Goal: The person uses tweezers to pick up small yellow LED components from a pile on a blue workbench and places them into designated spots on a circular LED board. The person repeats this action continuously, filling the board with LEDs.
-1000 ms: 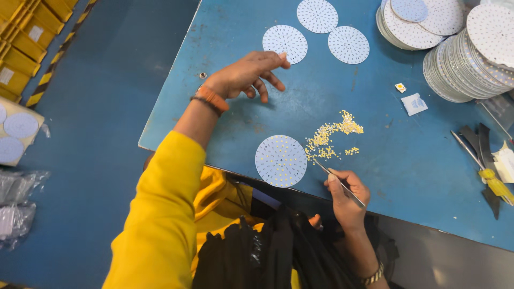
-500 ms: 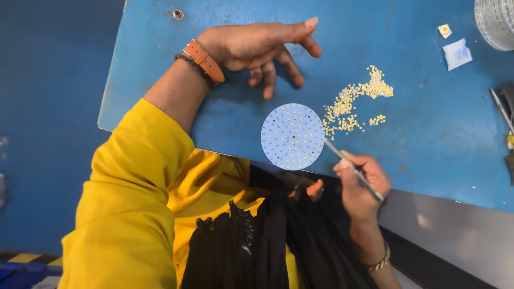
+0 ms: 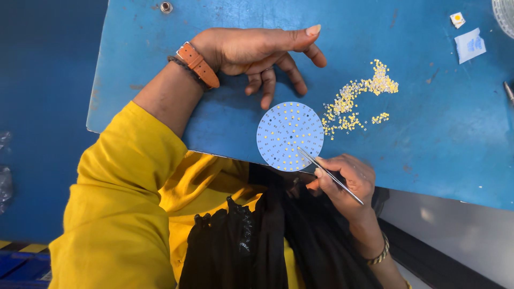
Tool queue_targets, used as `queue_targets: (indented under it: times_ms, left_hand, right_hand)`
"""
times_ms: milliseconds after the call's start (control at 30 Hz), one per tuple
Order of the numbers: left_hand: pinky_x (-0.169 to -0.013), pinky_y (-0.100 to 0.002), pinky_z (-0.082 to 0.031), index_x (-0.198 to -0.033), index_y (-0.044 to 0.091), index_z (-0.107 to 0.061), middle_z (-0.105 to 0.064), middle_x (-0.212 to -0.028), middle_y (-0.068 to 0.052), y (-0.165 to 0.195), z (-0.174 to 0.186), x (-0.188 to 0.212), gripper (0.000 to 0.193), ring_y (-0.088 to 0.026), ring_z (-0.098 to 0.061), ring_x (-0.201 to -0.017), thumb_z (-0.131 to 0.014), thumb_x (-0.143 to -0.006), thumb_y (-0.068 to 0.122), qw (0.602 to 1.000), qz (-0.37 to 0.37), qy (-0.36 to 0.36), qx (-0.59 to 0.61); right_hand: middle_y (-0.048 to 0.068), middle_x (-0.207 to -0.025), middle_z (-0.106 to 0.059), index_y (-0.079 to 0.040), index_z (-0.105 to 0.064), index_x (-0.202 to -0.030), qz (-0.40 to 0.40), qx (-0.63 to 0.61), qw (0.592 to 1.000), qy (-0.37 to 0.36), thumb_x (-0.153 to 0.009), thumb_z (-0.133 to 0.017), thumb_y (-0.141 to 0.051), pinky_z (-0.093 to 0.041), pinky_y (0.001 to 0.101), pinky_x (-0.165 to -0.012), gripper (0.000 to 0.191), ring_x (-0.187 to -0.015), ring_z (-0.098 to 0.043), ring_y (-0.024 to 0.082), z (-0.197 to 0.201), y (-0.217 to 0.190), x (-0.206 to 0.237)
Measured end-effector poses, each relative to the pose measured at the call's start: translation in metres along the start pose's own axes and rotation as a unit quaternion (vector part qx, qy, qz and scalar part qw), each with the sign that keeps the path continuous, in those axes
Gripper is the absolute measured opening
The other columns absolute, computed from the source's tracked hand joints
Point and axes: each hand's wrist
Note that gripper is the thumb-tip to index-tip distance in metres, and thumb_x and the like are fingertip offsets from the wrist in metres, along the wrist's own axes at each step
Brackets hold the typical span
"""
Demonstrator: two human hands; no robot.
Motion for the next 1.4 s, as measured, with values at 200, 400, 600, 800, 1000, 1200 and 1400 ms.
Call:
queue_targets:
  times_ms: [200, 400, 600, 800, 1000, 1200, 1400]
  left_hand:
    - [-0.039, -0.025, -0.056, -0.149, 0.006, -0.043, -0.067, -0.13, -0.032, -0.002, 0.003, -0.006, 0.105, -0.028, -0.079, -0.062, -0.038, -0.083, 0.087, 1.0, 0.006, -0.005, 0.008]
    - [-0.038, -0.023, -0.052, -0.15, 0.008, -0.044, -0.068, -0.131, -0.03, 0.001, 0.007, -0.008, 0.094, -0.024, -0.076, -0.062, -0.036, -0.09, 0.08, 0.999, 0.01, -0.033, 0.032]
    - [-0.036, -0.024, -0.052, -0.149, 0.008, -0.045, -0.069, -0.127, -0.029, 0.002, 0.01, -0.013, 0.091, -0.023, -0.075, -0.059, -0.035, -0.09, 0.077, 0.999, 0.015, -0.027, 0.024]
    - [-0.036, -0.024, -0.051, -0.147, 0.004, -0.045, -0.07, -0.124, -0.029, 0.003, 0.012, -0.018, 0.089, -0.022, -0.075, -0.059, -0.036, -0.09, 0.071, 0.999, 0.01, -0.029, 0.038]
    - [-0.034, -0.024, -0.048, -0.145, 0.006, -0.044, -0.07, -0.123, -0.025, 0.008, 0.015, -0.025, 0.087, -0.02, -0.074, -0.059, -0.038, -0.087, 0.069, 0.998, 0.035, -0.027, 0.045]
    - [-0.035, -0.023, -0.047, -0.143, 0.006, -0.047, -0.071, -0.121, -0.021, 0.013, 0.017, -0.031, 0.084, -0.017, -0.073, -0.058, -0.04, -0.089, 0.07, 0.998, 0.043, -0.024, 0.034]
    - [-0.035, -0.023, -0.047, -0.147, 0.008, -0.048, -0.072, -0.12, -0.02, 0.017, 0.02, -0.037, 0.082, -0.016, -0.073, -0.057, -0.039, -0.09, 0.066, 0.998, 0.052, -0.023, 0.028]
  right_hand:
    - [0.008, -0.081, -0.075, 0.002, -0.07, -0.099, 0.005, -0.002, 1.0, -0.001, -0.091, -0.077, -0.016, -0.05, 0.0263, -0.064, 0.021, -0.069, -0.069, 0.015, 0.002, 0.007, -0.001]
    - [0.007, -0.083, -0.073, 0.001, -0.071, -0.1, -0.055, -0.002, 0.996, 0.064, -0.089, -0.075, -0.008, -0.043, 0.025, -0.059, 0.015, -0.065, -0.062, 0.013, 0.019, 0.006, 0.008]
    - [0.006, -0.079, -0.071, 0.002, -0.075, -0.095, -0.123, 0.076, 0.989, 0.018, -0.078, -0.078, -0.008, -0.036, 0.0235, -0.051, 0.02, -0.054, -0.053, 0.01, 0.048, 0.02, 0.013]
    - [0.004, -0.088, -0.071, 0.002, -0.07, -0.104, -0.123, 0.012, 0.99, 0.075, -0.094, -0.073, -0.009, -0.048, 0.0199, -0.065, 0.015, -0.073, -0.063, 0.004, 0.062, 0.044, 0.004]
    - [0.001, -0.076, -0.065, 0.005, -0.072, -0.104, -0.195, -0.007, 0.971, 0.135, -0.096, -0.076, -0.007, -0.039, 0.019, -0.058, 0.016, -0.065, -0.051, 0.002, 0.07, 0.076, -0.016]
    - [0.002, -0.082, -0.069, 0.003, -0.073, -0.107, -0.17, 0.028, 0.976, 0.135, -0.093, -0.079, -0.007, -0.042, 0.019, -0.059, 0.018, -0.066, -0.056, 0.003, 0.063, 0.08, -0.028]
    - [0.006, -0.088, -0.071, 0.002, -0.072, -0.108, -0.15, 0.043, 0.981, 0.116, -0.093, -0.079, -0.009, -0.046, 0.0206, -0.061, 0.019, -0.069, -0.062, 0.006, 0.067, 0.081, -0.042]
Point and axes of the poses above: each hand's wrist, its own x-axis away from the middle knuckle, its own z-axis out of the back of the hand, y = z × x
